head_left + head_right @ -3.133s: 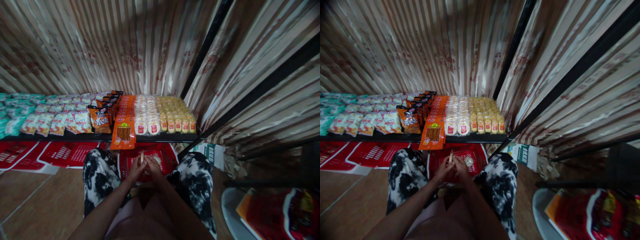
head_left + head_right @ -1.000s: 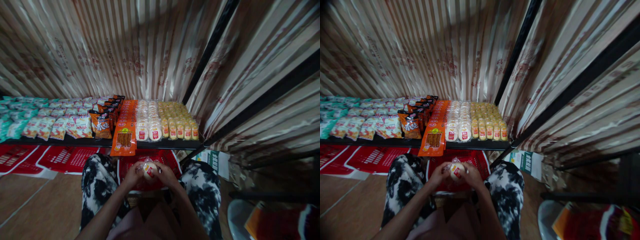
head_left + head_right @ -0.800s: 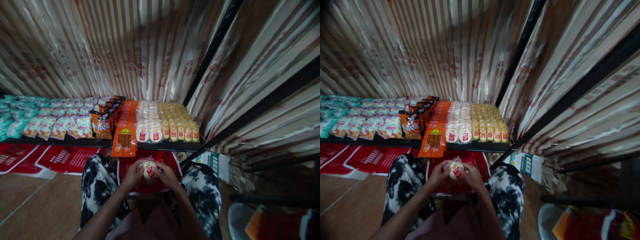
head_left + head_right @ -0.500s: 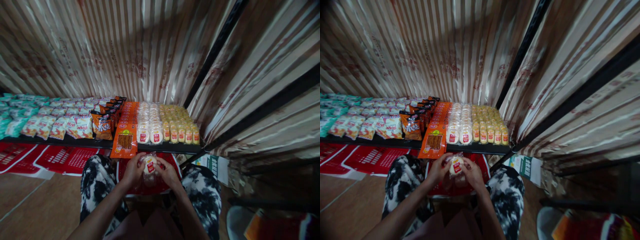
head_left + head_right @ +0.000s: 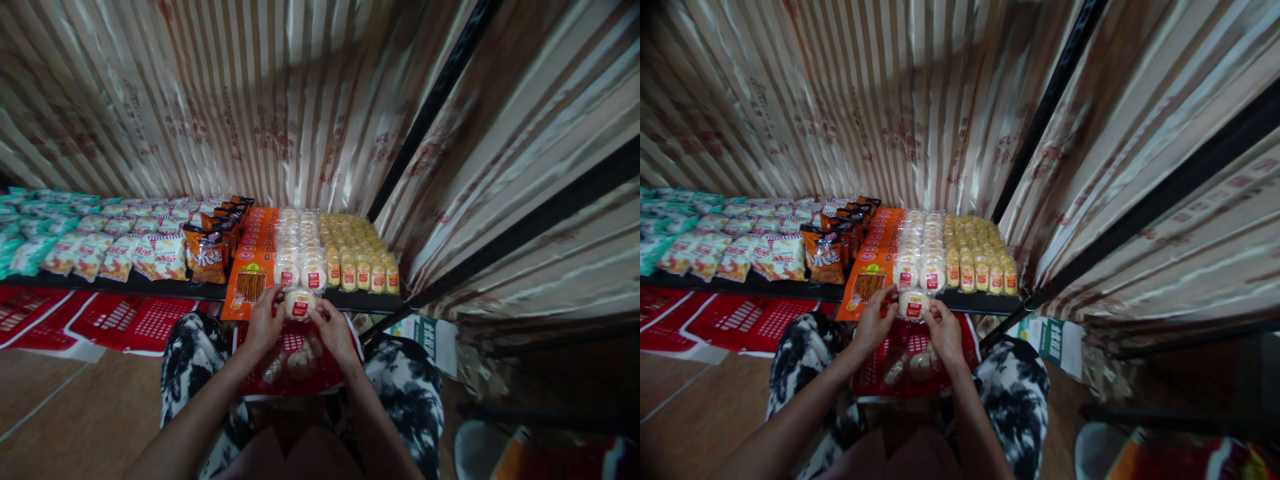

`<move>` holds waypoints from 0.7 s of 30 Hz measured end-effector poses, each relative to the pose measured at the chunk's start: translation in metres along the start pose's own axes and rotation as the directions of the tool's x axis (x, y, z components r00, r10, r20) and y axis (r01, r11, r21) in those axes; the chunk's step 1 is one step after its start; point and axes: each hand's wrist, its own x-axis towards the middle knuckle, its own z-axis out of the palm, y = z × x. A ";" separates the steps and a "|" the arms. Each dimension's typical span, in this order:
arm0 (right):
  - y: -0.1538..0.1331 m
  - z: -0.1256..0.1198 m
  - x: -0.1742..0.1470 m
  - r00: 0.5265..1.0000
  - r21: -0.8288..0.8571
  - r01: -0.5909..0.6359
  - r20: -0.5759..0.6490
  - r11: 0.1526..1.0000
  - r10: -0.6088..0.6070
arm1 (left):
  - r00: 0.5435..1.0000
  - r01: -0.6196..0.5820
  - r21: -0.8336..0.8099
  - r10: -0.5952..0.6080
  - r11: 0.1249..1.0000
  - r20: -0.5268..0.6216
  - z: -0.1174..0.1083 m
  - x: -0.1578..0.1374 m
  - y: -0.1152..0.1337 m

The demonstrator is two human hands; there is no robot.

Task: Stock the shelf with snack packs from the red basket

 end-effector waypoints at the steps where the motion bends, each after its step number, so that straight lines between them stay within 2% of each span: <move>1: -0.001 0.000 0.002 1.000 -0.021 0.004 -0.020 1.000 -0.004 | 1.000 -0.020 0.018 0.021 1.000 -0.011 0.000 -0.001 -0.001; 6: -0.011 0.006 0.012 0.995 -0.154 0.023 -0.096 0.988 -0.038 | 0.985 -0.167 0.151 0.172 0.974 -0.018 0.002 -0.008 -0.006; 11: -0.021 0.013 0.021 0.992 -0.355 0.067 -0.079 0.932 -0.102 | 0.940 -0.339 0.360 0.324 0.869 0.104 0.006 -0.010 -0.011; 17: -0.018 0.022 0.030 0.974 -0.562 0.115 -0.097 0.819 -0.204 | 0.921 -0.391 0.538 0.324 0.747 0.218 0.011 -0.008 -0.011; 21: -0.014 0.027 0.034 0.946 -0.634 0.165 -0.115 0.756 -0.304 | 0.919 -0.394 0.556 0.312 0.732 0.240 0.015 -0.006 -0.016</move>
